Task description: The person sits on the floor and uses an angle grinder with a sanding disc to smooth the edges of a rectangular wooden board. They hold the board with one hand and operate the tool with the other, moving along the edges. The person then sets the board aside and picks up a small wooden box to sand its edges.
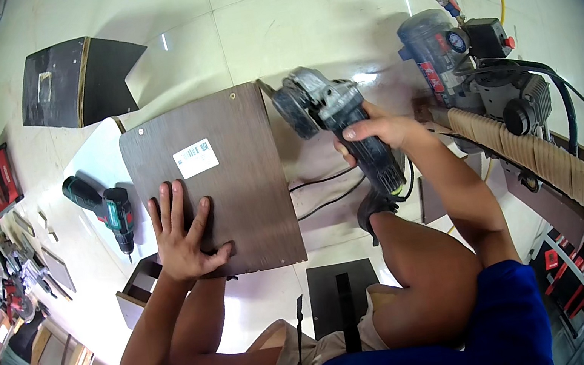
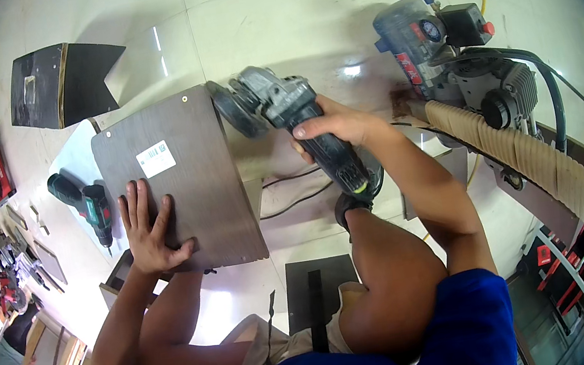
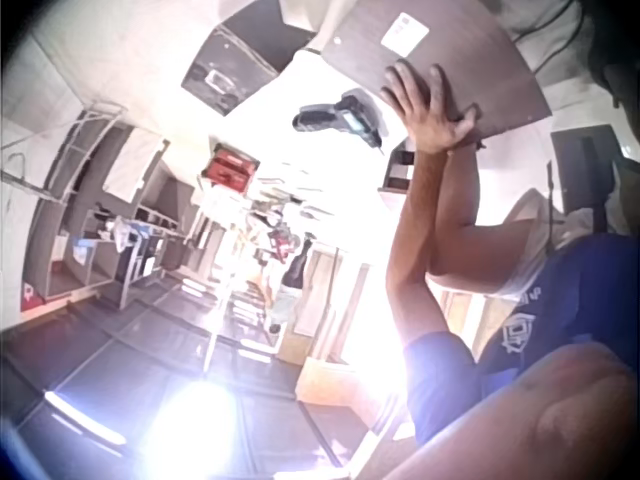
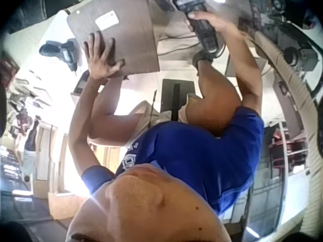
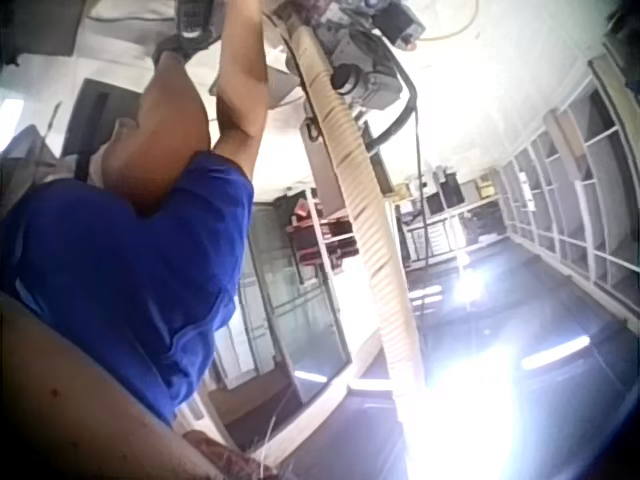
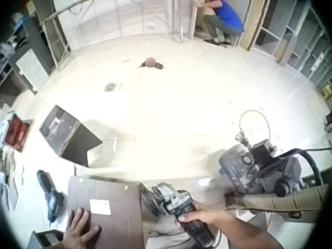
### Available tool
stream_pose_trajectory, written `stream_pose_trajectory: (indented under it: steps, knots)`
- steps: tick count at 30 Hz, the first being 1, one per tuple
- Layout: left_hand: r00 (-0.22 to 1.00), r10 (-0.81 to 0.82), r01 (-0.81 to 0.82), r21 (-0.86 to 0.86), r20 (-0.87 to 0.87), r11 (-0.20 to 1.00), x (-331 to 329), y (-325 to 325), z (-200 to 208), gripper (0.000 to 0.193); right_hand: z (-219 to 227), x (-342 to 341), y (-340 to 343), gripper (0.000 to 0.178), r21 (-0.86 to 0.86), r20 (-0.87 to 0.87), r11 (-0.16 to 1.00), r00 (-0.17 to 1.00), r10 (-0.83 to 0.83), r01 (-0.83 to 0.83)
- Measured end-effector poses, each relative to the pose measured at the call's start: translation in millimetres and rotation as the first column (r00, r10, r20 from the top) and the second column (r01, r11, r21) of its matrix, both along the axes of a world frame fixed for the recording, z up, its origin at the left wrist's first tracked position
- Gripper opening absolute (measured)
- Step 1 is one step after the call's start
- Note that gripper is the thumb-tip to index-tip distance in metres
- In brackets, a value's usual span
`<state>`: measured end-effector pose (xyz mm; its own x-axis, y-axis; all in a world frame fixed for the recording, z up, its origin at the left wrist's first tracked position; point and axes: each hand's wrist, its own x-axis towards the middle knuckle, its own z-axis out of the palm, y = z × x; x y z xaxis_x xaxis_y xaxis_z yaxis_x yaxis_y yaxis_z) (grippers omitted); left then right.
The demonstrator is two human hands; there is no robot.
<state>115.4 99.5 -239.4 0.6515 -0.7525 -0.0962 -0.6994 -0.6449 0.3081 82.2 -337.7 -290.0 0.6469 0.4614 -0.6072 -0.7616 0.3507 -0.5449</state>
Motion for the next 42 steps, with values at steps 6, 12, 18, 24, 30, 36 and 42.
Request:
stream_pose_trajectory:
  steps: [6,12,18,24,30,36,42]
  knots:
    - [0.998,-0.049,0.048,0.025,0.038,0.999,1.8,2.1,-0.7,0.087,-3.0,-7.3,11.8,0.050,-0.021,0.032,0.998,0.998,-0.056,0.056]
    - [1.000,0.014,-0.014,-0.014,-0.001,1.000,-1.8,0.5,0.9,0.080,-1.9,-24.3,23.8,0.049,0.053,-0.019,0.995,0.996,-0.082,0.083]
    - [1.000,0.024,-0.024,-0.003,-0.008,1.000,0.1,0.6,0.0,0.082,-8.8,-14.2,29.8,0.047,-0.038,-0.031,0.992,0.992,-0.119,0.118]
    - [1.000,0.013,-0.013,-0.010,0.001,1.000,0.5,2.7,1.6,0.084,-12.5,-28.9,41.0,0.048,0.060,0.038,0.988,0.989,-0.143,0.141]
    - [1.000,0.026,-0.026,-0.013,-0.009,1.000,0.2,0.2,3.5,0.081,-4.6,-34.9,43.1,0.037,0.074,-0.003,0.978,0.981,-0.193,0.193]
    - [1.000,0.023,-0.023,-0.009,0.011,1.000,3.8,0.4,4.0,0.081,-10.7,-16.8,38.6,0.046,-0.034,-0.035,0.986,0.986,-0.163,0.162]
    - [1.000,0.028,-0.028,-0.008,-0.010,1.000,1.0,1.3,4.5,0.079,-7.1,-20.2,30.2,0.056,-0.042,-0.013,0.995,0.995,-0.095,0.094]
